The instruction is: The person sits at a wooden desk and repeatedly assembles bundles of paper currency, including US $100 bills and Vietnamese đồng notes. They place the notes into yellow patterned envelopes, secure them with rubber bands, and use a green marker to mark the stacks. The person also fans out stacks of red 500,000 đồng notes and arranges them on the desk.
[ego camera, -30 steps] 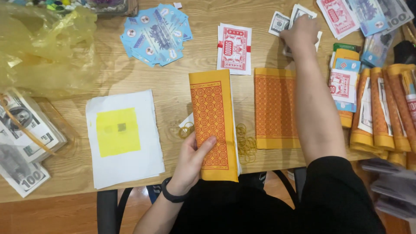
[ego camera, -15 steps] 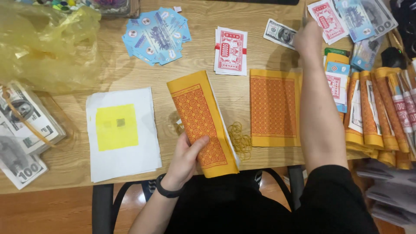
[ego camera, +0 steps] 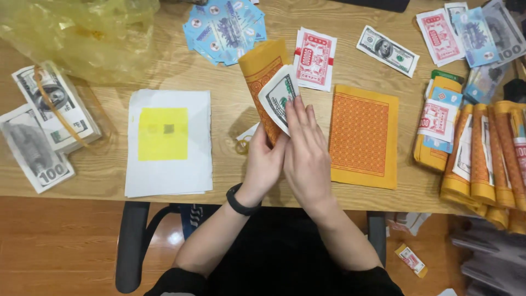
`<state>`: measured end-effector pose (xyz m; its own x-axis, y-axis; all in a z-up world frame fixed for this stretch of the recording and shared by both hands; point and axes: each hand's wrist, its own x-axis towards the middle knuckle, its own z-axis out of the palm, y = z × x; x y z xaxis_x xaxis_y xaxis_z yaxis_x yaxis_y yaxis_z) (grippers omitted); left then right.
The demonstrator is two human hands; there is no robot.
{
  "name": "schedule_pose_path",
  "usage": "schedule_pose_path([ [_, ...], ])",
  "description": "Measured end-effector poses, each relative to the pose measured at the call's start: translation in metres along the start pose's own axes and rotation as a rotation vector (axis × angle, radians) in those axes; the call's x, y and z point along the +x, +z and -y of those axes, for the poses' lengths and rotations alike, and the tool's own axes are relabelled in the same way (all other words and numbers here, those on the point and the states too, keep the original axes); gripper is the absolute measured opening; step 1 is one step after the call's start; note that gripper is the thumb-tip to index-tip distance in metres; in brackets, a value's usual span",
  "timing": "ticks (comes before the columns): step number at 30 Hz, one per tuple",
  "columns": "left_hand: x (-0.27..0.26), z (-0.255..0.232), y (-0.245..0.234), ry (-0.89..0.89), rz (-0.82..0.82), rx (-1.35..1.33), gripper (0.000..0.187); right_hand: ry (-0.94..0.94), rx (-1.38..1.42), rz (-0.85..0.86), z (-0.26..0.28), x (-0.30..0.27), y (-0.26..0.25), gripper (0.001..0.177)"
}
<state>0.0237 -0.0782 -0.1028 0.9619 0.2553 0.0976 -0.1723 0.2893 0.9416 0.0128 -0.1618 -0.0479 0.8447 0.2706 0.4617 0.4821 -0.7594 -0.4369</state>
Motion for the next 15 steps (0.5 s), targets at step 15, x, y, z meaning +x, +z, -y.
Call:
schedule_pose_path([
  [15,0.005,-0.021,-0.100,-0.204,-0.450,-0.386,0.037,-0.086,0.421,0.575,0.032,0.055,0.023,0.085],
])
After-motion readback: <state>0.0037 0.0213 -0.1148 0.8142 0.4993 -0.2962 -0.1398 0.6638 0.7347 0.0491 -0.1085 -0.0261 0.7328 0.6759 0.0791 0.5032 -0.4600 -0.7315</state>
